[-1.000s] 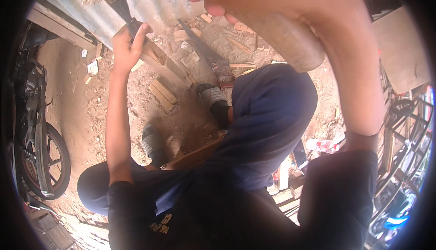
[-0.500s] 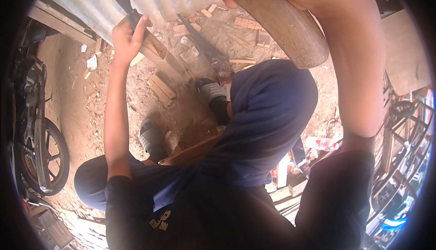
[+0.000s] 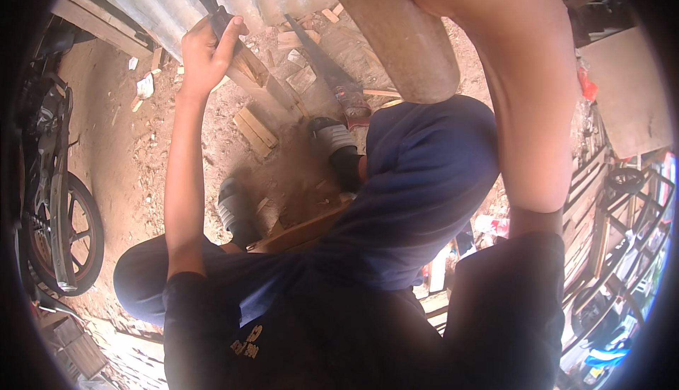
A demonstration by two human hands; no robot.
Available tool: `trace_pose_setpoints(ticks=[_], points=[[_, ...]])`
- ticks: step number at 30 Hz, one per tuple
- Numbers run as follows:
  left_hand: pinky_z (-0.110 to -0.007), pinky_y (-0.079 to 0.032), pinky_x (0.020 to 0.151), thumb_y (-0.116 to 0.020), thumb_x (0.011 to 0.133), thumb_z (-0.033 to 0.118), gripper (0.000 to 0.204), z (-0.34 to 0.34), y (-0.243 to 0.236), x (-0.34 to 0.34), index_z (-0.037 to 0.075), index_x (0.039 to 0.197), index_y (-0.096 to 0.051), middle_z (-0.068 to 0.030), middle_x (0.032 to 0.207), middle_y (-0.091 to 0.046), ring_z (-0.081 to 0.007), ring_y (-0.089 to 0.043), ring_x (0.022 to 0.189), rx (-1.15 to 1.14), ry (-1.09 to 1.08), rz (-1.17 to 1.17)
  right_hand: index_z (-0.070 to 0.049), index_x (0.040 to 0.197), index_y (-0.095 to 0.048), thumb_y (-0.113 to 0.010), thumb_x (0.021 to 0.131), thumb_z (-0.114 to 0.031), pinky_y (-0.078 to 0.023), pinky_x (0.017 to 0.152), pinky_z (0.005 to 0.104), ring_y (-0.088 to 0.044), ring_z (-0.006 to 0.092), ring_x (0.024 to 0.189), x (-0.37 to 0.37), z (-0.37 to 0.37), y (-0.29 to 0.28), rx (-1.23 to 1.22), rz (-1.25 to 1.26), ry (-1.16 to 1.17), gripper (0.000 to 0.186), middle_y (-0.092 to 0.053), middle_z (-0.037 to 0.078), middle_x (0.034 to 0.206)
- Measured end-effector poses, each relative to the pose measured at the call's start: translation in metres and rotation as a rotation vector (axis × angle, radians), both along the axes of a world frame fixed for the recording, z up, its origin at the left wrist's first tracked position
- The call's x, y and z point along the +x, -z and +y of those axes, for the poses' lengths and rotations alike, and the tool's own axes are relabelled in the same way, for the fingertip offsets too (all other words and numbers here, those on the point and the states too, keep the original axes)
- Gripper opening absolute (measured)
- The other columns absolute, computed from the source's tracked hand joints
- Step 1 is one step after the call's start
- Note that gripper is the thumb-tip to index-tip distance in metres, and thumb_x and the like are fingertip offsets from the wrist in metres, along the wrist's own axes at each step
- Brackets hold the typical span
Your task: The person sits on the ground and uses a chisel and wooden mallet to carve a small piece of wood. They repeatedly strike the chisel to remove wood shavings and occasionally inspect the carved piece.
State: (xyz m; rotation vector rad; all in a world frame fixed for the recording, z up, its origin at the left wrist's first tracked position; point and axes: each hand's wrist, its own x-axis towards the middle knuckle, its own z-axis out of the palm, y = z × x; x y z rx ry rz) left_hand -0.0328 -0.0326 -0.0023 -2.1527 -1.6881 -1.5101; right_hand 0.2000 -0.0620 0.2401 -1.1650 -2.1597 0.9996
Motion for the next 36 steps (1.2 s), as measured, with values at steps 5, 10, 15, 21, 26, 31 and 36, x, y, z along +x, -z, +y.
trace_pose_setpoints(ticks=[5,10,15,21,26,31,36], points=[[-0.041,-0.046,0.057,-0.069,0.094,0.025,0.035,0.004,0.002,-0.007,-0.001,0.07,-0.067,-0.0134,0.065,-0.061,-0.0299,-0.06,0.059,0.044,-0.003,0.052,-0.005,0.081,-0.057,-0.058,0.103,-0.032,-0.048,0.051,0.026,-0.058,0.01,0.054,0.0,0.007,-0.004,0.055,-0.45,0.027,0.035,-0.056,0.001,0.066],[-0.043,-0.043,0.056,-0.07,0.093,0.024,0.039,0.006,0.007,-0.011,-0.001,0.065,-0.061,-0.0146,0.062,-0.056,-0.0321,-0.056,0.058,0.082,-0.008,0.06,-0.004,0.084,-0.057,-0.057,0.104,-0.031,-0.048,0.048,0.0256,-0.056,0.01,0.05,0.003,-0.001,-0.007,0.004,-0.049,0.002,0.033,-0.056,0.001,0.066],[-0.043,-0.045,0.058,-0.069,0.093,0.026,0.038,0.004,0.006,-0.012,0.0,0.067,-0.064,-0.0148,0.065,-0.059,-0.0319,-0.059,0.062,0.053,-0.019,0.109,-0.002,0.089,-0.058,-0.058,0.104,-0.028,-0.045,0.048,0.0245,-0.054,0.0088,0.051,0.0,0.007,0.029,0.37,-0.13,-0.135,0.03,-0.055,0.001,0.066],[-0.042,-0.046,0.06,-0.068,0.095,0.029,0.034,0.001,0.001,-0.013,0.002,0.075,-0.068,-0.0147,0.069,-0.063,-0.0318,-0.061,0.064,0.035,-0.028,0.095,0.0,0.096,-0.062,-0.063,0.102,-0.027,-0.044,0.052,0.0244,-0.054,0.0071,0.058,0.017,0.019,0.058,-0.033,0.063,-0.179,0.028,-0.055,-0.001,0.066],[-0.036,-0.046,0.06,-0.066,0.098,0.032,0.029,-0.003,0.002,-0.008,0.004,0.091,-0.069,-0.0089,0.07,-0.063,-0.0221,-0.06,0.064,-0.031,-0.043,-0.048,0.0,0.098,-0.063,-0.063,0.103,-0.029,-0.044,0.052,0.0239,-0.054,0.0067,0.058,0.016,0.016,0.055,-0.199,0.0,-0.129,0.03,-0.056,-0.002,0.066],[-0.027,-0.046,0.067,-0.063,0.103,0.029,0.026,-0.003,0.002,-0.009,0.003,0.104,-0.067,-0.0015,0.083,-0.066,-0.0086,-0.059,0.075,-0.264,0.003,-0.236,0.001,0.099,-0.062,-0.061,0.103,-0.029,-0.046,0.052,0.0241,-0.055,0.008,0.056,0.015,0.015,0.053,-0.232,-0.004,-0.163,0.03,-0.057,-0.001,0.068],[-0.028,-0.045,0.059,-0.069,0.096,0.019,0.02,0.004,0.009,0.001,0.007,0.106,-0.056,-0.0003,0.068,-0.06,-0.0078,-0.055,0.063,0.079,0.102,-0.457,0.002,0.099,-0.061,-0.06,0.104,-0.026,-0.048,0.05,0.0251,-0.056,0.0095,0.054,0.013,0.01,0.045,-0.38,0.129,-0.005,0.028,-0.058,0.001,0.068]])
